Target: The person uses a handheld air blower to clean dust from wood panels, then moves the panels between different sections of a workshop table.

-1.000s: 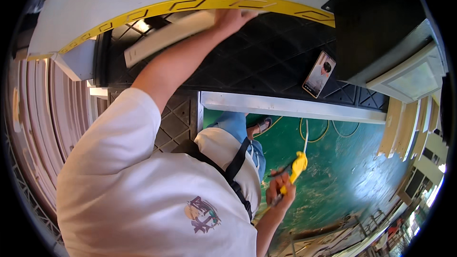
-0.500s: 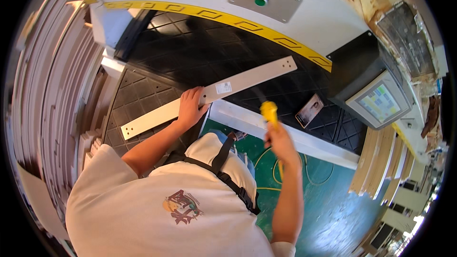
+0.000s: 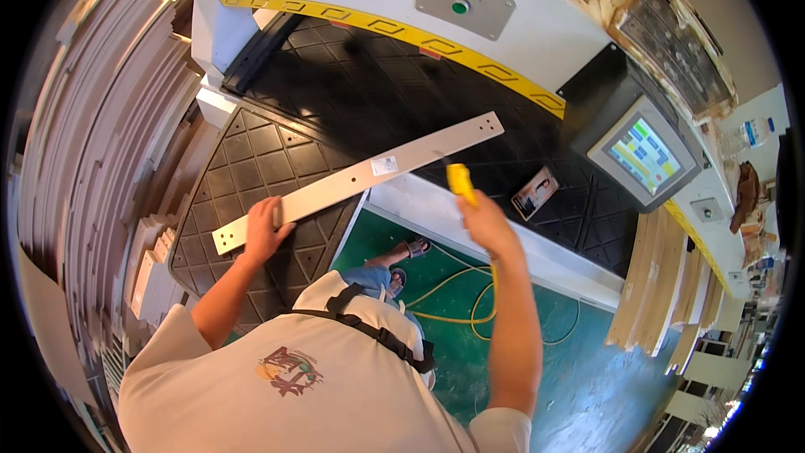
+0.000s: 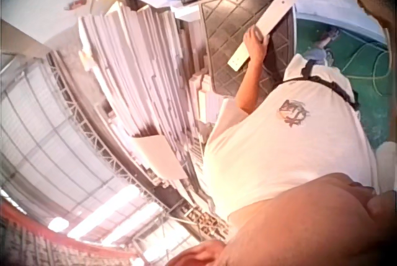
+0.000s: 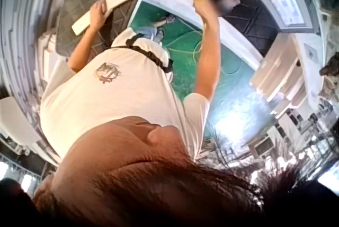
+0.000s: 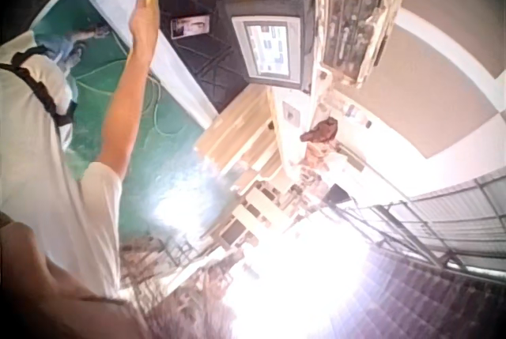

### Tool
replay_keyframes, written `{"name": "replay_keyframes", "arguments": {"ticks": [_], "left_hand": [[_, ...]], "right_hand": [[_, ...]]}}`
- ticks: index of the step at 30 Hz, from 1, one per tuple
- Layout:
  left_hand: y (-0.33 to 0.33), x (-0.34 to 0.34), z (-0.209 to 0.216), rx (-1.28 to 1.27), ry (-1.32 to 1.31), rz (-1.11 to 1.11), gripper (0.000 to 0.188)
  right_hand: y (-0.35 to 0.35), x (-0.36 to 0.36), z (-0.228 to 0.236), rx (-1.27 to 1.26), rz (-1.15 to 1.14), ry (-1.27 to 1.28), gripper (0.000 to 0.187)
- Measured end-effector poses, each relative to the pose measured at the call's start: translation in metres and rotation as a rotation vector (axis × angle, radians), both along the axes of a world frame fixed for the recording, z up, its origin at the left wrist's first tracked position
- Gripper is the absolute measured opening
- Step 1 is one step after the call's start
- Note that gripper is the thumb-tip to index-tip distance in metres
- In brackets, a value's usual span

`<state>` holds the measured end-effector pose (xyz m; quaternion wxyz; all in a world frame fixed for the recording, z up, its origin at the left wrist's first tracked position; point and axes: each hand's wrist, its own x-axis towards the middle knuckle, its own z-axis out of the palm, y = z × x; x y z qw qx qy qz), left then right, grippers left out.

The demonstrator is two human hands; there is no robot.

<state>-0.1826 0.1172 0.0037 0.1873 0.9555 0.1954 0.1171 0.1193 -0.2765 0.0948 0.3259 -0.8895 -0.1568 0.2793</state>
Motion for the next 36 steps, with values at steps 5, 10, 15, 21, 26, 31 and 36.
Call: {"name": "replay_keyframes", "arguments": {"ticks": [5,10,15,21,26,31,36], "left_hand": [[0.032,-0.074,0.000,0.033,0.038,0.102,0.075],[0.049,-0.113,-0.011,0.138,0.028,0.190,0.080],[0.046,-0.123,-0.022,0.170,0.017,0.274,0.090],[0.051,-0.126,-0.033,0.096,-0.060,0.326,0.099],[0.050,-0.123,-0.032,0.100,-0.079,0.305,0.100],[0.052,-0.128,-0.032,0.085,-0.063,0.312,0.094],[0.052,-0.131,-0.031,0.061,-0.015,0.327,0.084]], "right_hand": [[0.068,-0.092,0.042,-0.024,0.396,0.176,0.049],[0.117,-0.151,0.052,0.058,0.691,0.205,0.050],[0.149,-0.187,0.056,0.111,0.818,0.331,0.051],[0.148,-0.188,0.055,0.130,0.771,0.368,0.051],[0.143,-0.187,0.048,0.218,0.810,0.415,0.050],[0.120,-0.161,0.060,0.080,0.652,0.330,0.050],[0.061,-0.066,0.062,-0.114,0.267,0.168,0.045]]}}
